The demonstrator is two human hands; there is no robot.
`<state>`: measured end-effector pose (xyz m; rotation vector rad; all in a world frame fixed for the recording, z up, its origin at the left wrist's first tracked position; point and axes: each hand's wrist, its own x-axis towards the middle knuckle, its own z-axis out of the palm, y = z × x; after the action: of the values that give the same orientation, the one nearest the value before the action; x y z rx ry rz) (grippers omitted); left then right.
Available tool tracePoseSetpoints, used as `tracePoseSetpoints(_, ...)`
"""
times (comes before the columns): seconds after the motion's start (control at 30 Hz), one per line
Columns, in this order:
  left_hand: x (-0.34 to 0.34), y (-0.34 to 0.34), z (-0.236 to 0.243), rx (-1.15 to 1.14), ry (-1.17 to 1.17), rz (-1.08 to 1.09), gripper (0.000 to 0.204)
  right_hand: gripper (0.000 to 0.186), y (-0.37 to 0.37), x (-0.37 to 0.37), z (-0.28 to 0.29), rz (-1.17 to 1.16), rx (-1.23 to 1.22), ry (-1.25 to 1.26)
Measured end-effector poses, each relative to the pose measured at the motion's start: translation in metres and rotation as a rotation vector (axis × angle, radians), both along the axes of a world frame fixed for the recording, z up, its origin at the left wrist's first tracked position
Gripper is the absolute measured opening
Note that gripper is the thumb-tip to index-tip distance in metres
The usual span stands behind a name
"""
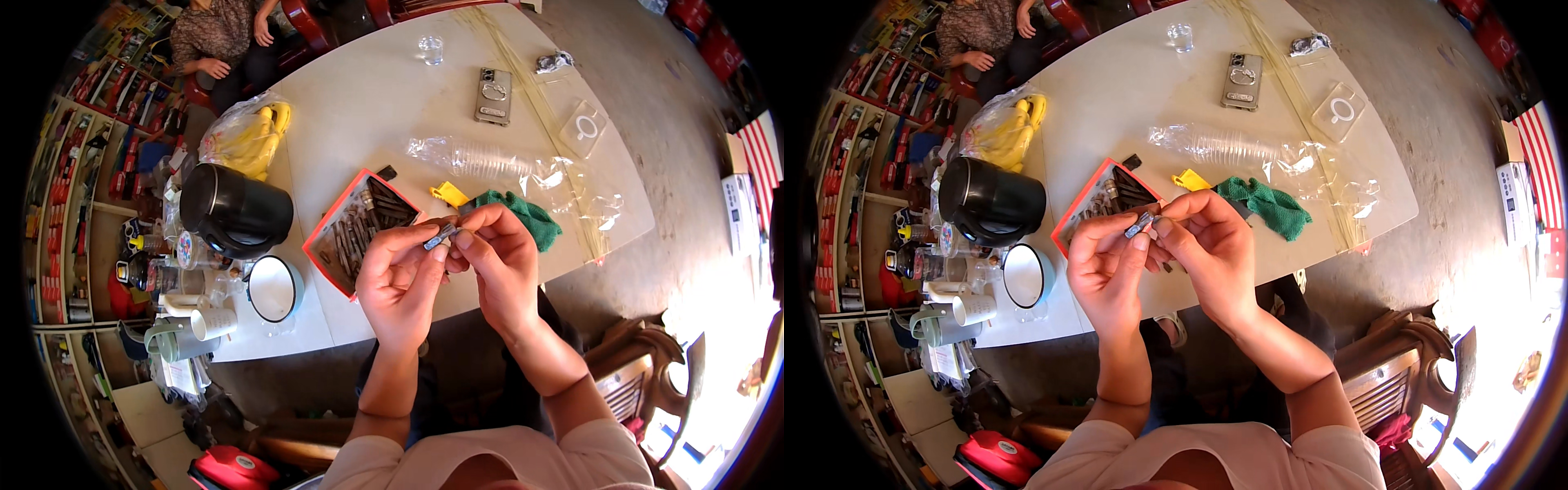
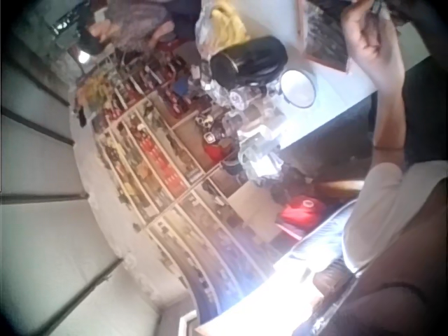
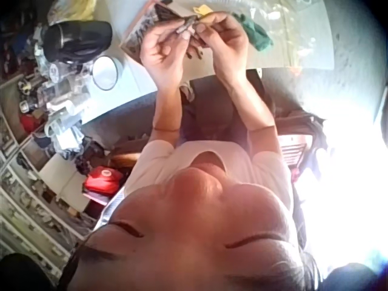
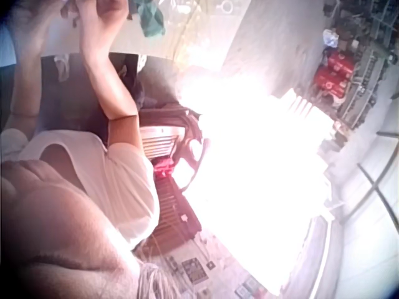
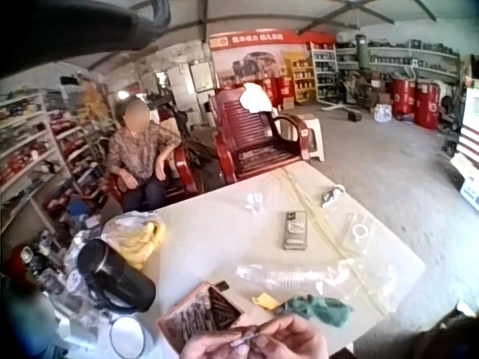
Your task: The person works on a table to assemble or repair small metal components, using a utility knife to trim or scrape material from the items.
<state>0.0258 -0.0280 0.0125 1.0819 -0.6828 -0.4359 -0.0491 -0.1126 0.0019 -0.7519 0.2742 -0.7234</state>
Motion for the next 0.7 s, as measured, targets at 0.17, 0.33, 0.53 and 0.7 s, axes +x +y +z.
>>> tracePoseSetpoints(0.17, 0.0006, -0.0018, -0.0057, 0.023, -0.022, 0.05, 0.021, 0.007, 0.0006, -0.0002, 0.0001, -0.047, -0.069, 0.055)
tracePoseSetpoints(0.33, 0.0011, -0.0018, -0.0034, 0.021, 0.139, -0.034, 0.019, 0.008, 0.0, -0.0005, 0.004, -0.114, -0.107, 0.097)
tracePoseSetpoints(0.53, 0.0056, -0.0001, -0.0083, 0.012, 0.268, -0.092, 0.021, 0.008, -0.0011, 0.0006, 0.0045, -0.131, -0.107, 0.1)
tracePoseSetpoints(0.7, 0.0036, -0.0013, -0.0055, 0.023, 0.331, -0.106, 0.026, 0.01, -0.0014, 0.0002, 0.0038, -0.124, -0.086, 0.1)
